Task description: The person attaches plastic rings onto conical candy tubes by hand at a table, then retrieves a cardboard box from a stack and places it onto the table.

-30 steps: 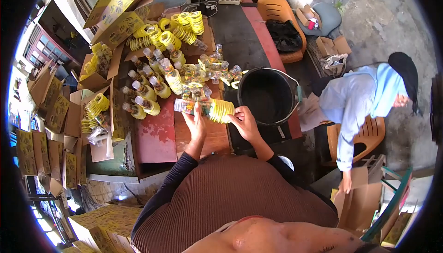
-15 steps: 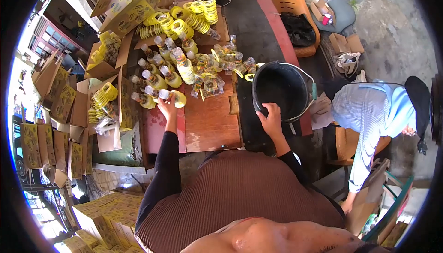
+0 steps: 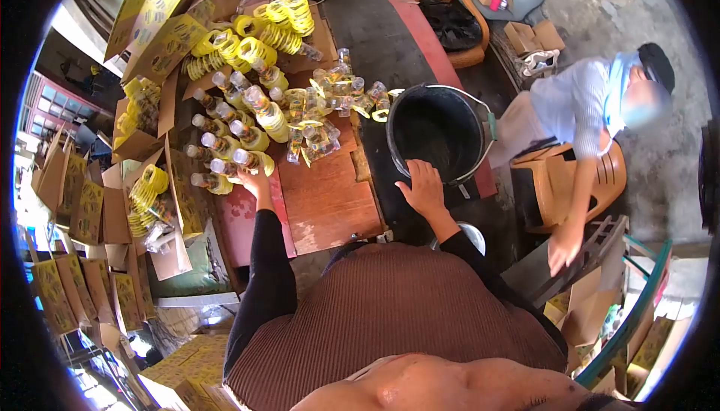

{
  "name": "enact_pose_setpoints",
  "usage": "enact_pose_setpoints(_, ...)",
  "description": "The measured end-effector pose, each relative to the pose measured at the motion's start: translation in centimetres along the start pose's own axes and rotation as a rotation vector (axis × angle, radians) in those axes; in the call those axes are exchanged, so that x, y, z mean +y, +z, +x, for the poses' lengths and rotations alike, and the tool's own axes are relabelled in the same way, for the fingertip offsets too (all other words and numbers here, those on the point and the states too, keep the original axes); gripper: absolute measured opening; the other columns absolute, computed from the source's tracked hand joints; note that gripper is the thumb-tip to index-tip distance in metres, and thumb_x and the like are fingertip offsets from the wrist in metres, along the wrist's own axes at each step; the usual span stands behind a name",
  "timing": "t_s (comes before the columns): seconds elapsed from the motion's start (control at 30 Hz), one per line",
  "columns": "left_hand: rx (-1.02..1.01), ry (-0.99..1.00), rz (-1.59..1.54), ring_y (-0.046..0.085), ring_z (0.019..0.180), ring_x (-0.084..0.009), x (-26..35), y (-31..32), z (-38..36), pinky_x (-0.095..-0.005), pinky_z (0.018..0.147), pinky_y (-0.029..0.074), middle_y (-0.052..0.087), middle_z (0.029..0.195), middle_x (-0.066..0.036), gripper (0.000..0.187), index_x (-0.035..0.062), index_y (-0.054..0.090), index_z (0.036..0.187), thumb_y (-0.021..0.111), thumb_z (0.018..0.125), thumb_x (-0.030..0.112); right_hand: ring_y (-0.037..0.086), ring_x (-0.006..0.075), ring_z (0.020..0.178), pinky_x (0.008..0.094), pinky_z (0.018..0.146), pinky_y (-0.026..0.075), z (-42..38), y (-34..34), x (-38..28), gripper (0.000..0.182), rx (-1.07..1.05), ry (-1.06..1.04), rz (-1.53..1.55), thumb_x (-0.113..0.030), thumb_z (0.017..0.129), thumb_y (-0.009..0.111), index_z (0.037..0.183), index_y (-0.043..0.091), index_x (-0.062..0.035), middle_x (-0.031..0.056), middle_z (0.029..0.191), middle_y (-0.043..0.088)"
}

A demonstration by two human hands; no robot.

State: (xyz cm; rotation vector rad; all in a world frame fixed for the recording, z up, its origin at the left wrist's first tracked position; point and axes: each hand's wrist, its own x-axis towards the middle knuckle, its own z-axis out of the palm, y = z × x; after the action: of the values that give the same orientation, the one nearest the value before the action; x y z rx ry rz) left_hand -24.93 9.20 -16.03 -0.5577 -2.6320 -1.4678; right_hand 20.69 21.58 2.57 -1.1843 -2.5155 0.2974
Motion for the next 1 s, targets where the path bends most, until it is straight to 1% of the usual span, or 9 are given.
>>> enact_pose_setpoints(0.1, 0.275, 0.279, 0.247, 0.050, 0.105, -0.0392, 1.8, 0.7, -3.2, -0.0463, 0.090, 0.042, 0.056, 0.107, -0.023, 0.063, -0.0072, 0.049, 0.114, 0.079, 0.066, 0.020, 0.051, 0.0288, 0.107, 0.0405, 0.090, 0.040, 0.1, -0.3, -0.3, 0.056, 0.005, 0.007, 0.010, -0.029, 0.072, 0.073, 0.116, 0.050, -0.0018, 0.0118, 0.115, 0.055)
enact_pose_setpoints(0.17, 0.099, -0.101, 0.324, 0.048, 0.103, -0.0388, 6.8, 0.1, -6.2, -0.0459, 0.090, 0.041, 0.054, 0.107, -0.022, 0.054, -0.0070, 0.051, 0.110, 0.076, 0.068, 0.016, 0.051, 0.0286, 0.107, 0.0402, 0.090, 0.040, 0.1, -0.2, -0.3, 0.056, 0.004, 0.004, 0.004, -0.029, 0.072, 0.073, 0.116, 0.050, -0.0016, 0.0119, 0.115, 0.055)
enact_pose_setpoints(0.3, -0.193, 0.180, 0.115, 0.046, 0.104, -0.0360, 8.5, 2.4, -9.1, -0.0493, 0.093, 0.036, 0.051, 0.111, -0.018, 0.040, 0.0053, 0.054, 0.107, 0.068, 0.071, 0.014, 0.051, 0.0284, 0.106, 0.0401, 0.090, 0.040, 0.2, -0.3, -0.4, 0.057, -0.004, 0.005, 0.000, -0.030, 0.072, 0.073, 0.116, 0.050, -0.0016, 0.0120, 0.114, 0.055)
enact_pose_setpoints(0.43, -0.171, 0.376, 0.144, 0.044, 0.110, -0.0347, 11.7, 5.9, -7.8, -0.0474, 0.096, 0.032, 0.051, 0.115, -0.016, 0.054, 0.0057, 0.050, 0.116, 0.073, 0.070, 0.020, 0.052, 0.0285, 0.105, 0.0404, 0.089, 0.041, 0.3, -0.3, -0.6, 0.058, -0.011, 0.008, -0.019, -0.031, 0.072, 0.073, 0.116, 0.050, -0.0014, 0.0121, 0.114, 0.055)
enact_pose_setpoints(0.57, -0.373, 0.468, 0.182, 0.044, 0.111, -0.0354, 13.4, 7.7, -6.2, -0.0465, 0.097, 0.032, 0.050, 0.117, -0.017, 0.057, 0.0045, 0.048, 0.120, 0.072, 0.072, 0.020, 0.052, 0.0288, 0.104, 0.0407, 0.088, 0.041, 0.1, -0.3, -0.5, 0.059, -0.005, 0.009, -0.024, -0.031, 0.071, 0.074, 0.116, 0.050, -0.0017, 0.0118, 0.113, 0.055)
enact_pose_setpoints(0.73, -0.399, 0.456, 0.127, 0.049, 0.102, -0.0364, 13.8, 9.0, -6.5, -0.0458, 0.086, 0.039, 0.054, 0.102, -0.018, 0.046, 0.0020, 0.049, 0.103, 0.075, 0.071, 0.023, 0.052, 0.0292, 0.104, 0.0409, 0.088, 0.041, 0.0, -0.1, -0.3, 0.059, 0.007, 0.004, -0.031, -0.031, 0.070, 0.074, 0.116, 0.049, -0.0023, 0.0118, 0.112, 0.055)
enact_pose_setpoints(0.9, -0.279, 0.354, -0.099, 0.054, 0.090, -0.0374, 15.2, 6.7, -8.4, -0.0440, 0.080, 0.043, 0.055, 0.095, -0.020, 0.046, 0.0002, 0.048, 0.105, 0.074, 0.074, 0.023, 0.051, 0.0291, 0.105, 0.0406, 0.089, 0.040, 0.0, -0.1, -0.4, 0.060, 0.002, 0.023, -0.009, -0.030, 0.070, 0.075, 0.117, 0.049, -0.0024, 0.0126, 0.112, 0.055)
enact_pose_setpoints(0.97, -0.256, 0.112, -0.411, 0.058, 0.088, -0.0352, 16.6, 4.2, -9.1, -0.0414, 0.077, 0.047, 0.055, 0.103, -0.022, 0.044, 0.0004, 0.046, 0.111, 0.070, 0.080, 0.020, 0.050, 0.0288, 0.109, 0.0412, 0.092, 0.038, -0.1, -0.2, -0.5, 0.062, -0.004, 0.038, 0.001, -0.030, 0.070, 0.075, 0.120, 0.049, -0.0028, 0.0123, 0.117, 0.053)
enact_pose_setpoints(1.0, -0.256, 0.122, -0.303, 0.061, 0.084, -0.0317, 15.2, 3.5, -9.0, -0.0382, 0.074, 0.049, 0.056, 0.103, -0.021, 0.046, 0.0008, 0.045, 0.114, 0.070, 0.081, 0.022, 0.050, 0.0288, 0.109, 0.0412, 0.092, 0.038, 0.0, -0.2, -0.9, 0.062, -0.008, 0.031, 0.005, -0.030, 0.070, 0.075, 0.120, 0.049, -0.0028, 0.0123, 0.117, 0.053)
